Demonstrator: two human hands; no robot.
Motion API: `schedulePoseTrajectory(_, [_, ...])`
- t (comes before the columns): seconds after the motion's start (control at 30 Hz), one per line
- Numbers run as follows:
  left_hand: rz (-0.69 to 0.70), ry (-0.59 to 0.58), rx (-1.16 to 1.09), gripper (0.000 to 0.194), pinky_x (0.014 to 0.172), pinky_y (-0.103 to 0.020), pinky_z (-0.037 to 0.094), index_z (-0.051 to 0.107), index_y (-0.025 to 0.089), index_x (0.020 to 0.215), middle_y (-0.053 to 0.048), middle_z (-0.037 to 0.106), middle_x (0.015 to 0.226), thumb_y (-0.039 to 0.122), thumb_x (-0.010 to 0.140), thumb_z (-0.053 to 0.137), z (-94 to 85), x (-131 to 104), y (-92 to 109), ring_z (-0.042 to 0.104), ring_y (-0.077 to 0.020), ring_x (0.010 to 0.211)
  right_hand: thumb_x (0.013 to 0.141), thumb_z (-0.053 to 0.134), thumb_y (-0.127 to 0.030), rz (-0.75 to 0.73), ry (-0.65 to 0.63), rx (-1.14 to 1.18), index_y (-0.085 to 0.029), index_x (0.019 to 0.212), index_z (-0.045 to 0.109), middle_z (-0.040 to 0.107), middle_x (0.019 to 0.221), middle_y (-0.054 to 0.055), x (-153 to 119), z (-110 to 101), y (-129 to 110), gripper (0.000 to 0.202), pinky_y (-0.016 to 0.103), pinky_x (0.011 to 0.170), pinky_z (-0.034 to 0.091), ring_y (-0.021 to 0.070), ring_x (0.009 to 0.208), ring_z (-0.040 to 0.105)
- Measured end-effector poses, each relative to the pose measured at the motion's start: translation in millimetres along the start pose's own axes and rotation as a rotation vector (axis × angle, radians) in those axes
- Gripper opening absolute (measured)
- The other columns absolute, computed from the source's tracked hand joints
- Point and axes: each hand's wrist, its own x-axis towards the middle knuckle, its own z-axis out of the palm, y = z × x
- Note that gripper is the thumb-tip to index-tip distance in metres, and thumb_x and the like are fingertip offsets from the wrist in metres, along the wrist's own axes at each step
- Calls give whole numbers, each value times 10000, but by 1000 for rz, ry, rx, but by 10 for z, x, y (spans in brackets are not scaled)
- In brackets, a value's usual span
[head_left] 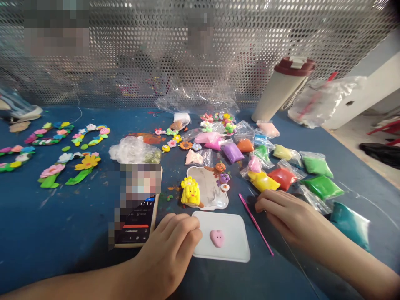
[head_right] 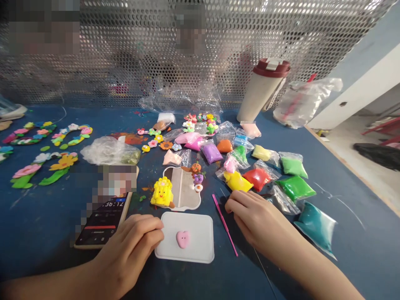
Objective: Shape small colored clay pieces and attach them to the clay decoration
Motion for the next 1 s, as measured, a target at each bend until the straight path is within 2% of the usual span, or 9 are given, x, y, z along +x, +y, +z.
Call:
schedulePoseTrajectory(0.23, [-47, 32, 95, 205, 762, -326, 458, 507, 151, 793, -51, 559, 872, -6, 890, 419, -29, 52, 16, 529, -175, 788, 912, 333, -98, -2, 13, -2, -194, 835, 581, 627, 817, 65, 3, -3, -4, 277, 303, 595, 495, 186, 682, 623])
schedulePoseTrajectory(0.4, [-13, 0, 217, 173, 721, -356, 460, 508, 150, 824, -60, 566, 831, 71, 921, 389, -30, 104, 14, 546, -205, 778, 914, 328, -98, -1, 27, -17, -187, 840, 571, 625, 809, 67, -3, -14, -18, 270, 303, 585, 488, 189, 686, 615])
schedulePoseTrajectory(0.53, [-24, -5, 226, 165, 693, -360, 449, 521, 149, 822, -66, 575, 830, 125, 944, 413, -2, 126, -7, 552, -215, 765, 914, 329, -96, -4, 26, -1, -186, 835, 568, 617, 811, 64, -7, 0, -5, 267, 303, 590, 480, 185, 685, 606])
schedulePoseTrajectory(0.7, [-24, -13, 203, 91, 754, -357, 432, 564, 118, 980, -85, 607, 947, 127, 946, 479, 6, 126, 2, 571, -222, 863, 915, 333, -101, 6, 21, -3, -183, 840, 572, 614, 819, 68, 0, 12, -6, 264, 306, 599, 469, 191, 700, 609])
schedulePoseTrajectory(0.87, [4, 28, 211, 129, 803, -353, 418, 567, 103, 1053, -93, 618, 978, 117, 939, 508, -63, 129, 29, 560, -218, 908, 917, 335, -106, 34, -6, 18, -183, 840, 569, 613, 823, 65, 7, -21, -16, 259, 303, 607, 459, 191, 708, 600])
schedulePoseTrajectory(1.0, [19, 95, 189, 68, 748, -352, 430, 556, 108, 966, -88, 614, 887, 130, 938, 498, -153, 102, 20, 555, -215, 846, 905, 351, -102, 42, -29, 24, -184, 885, 576, 618, 830, 64, 2, -60, -15, 240, 304, 621, 446, 193, 720, 594])
